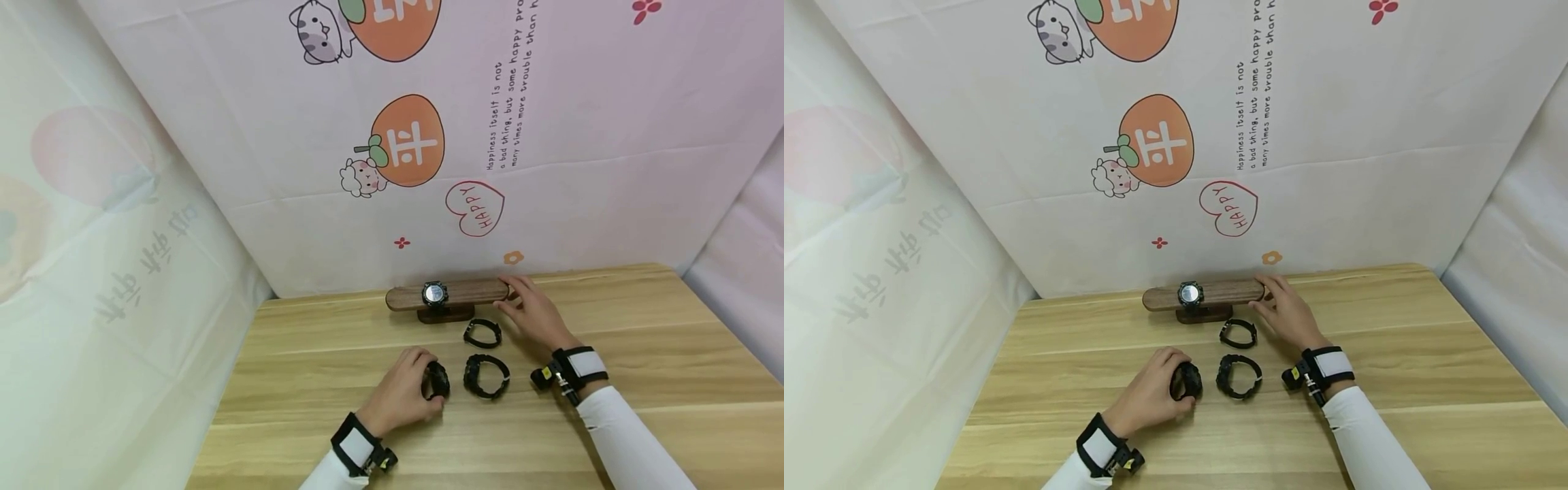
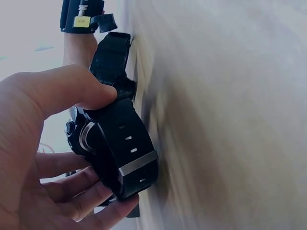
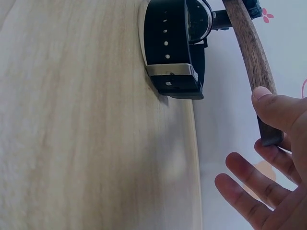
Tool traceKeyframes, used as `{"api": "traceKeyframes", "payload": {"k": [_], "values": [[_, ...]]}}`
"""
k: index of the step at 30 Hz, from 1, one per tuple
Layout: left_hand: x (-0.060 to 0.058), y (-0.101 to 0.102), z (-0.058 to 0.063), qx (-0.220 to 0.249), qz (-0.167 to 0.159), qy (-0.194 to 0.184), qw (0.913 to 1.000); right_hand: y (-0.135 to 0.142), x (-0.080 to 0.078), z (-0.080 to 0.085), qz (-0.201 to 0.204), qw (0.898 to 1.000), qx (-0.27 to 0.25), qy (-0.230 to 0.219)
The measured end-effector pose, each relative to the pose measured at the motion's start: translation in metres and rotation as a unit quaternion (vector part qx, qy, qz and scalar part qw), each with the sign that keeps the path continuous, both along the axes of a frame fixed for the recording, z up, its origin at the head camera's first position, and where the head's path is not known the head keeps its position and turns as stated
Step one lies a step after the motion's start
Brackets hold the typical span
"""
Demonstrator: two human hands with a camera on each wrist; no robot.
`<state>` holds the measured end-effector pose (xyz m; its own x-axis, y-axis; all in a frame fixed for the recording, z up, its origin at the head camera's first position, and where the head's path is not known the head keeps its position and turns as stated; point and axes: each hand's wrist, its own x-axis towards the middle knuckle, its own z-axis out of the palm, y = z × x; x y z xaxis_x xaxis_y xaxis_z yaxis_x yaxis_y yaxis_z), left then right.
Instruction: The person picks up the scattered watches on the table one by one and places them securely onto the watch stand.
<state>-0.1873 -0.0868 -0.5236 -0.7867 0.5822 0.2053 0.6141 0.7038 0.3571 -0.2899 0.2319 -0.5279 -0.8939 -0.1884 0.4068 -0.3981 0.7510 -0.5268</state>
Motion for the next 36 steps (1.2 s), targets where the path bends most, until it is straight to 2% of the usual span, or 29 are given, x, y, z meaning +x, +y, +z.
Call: {"api": "traceKeyframes", "payload": {"k": [6,14,23,29,36], "values": [[-0.004,-0.005,0.001,0.021,0.007,-0.01,0.9997,0.0,-0.001,-0.002,0.002,1.0,-0.002,0.0],[-0.009,-0.007,0.003,0.03,0.017,0.02,0.9992,0.001,-0.003,-0.003,0.004,1.0,-0.005,0.0],[-0.01,-0.01,0.004,0.097,0.019,-0.003,0.9951,0.001,-0.003,-0.004,0.006,1.0,-0.008,0.003],[-0.01,-0.012,0.006,0.108,0.02,-0.002,0.994,0.002,-0.003,-0.006,0.007,1.0,-0.005,0.002],[-0.013,-0.015,0.003,0.116,0.02,-0.006,0.9931,0.002,-0.004,-0.006,0.005,1.0,-0.006,0.004]]}}
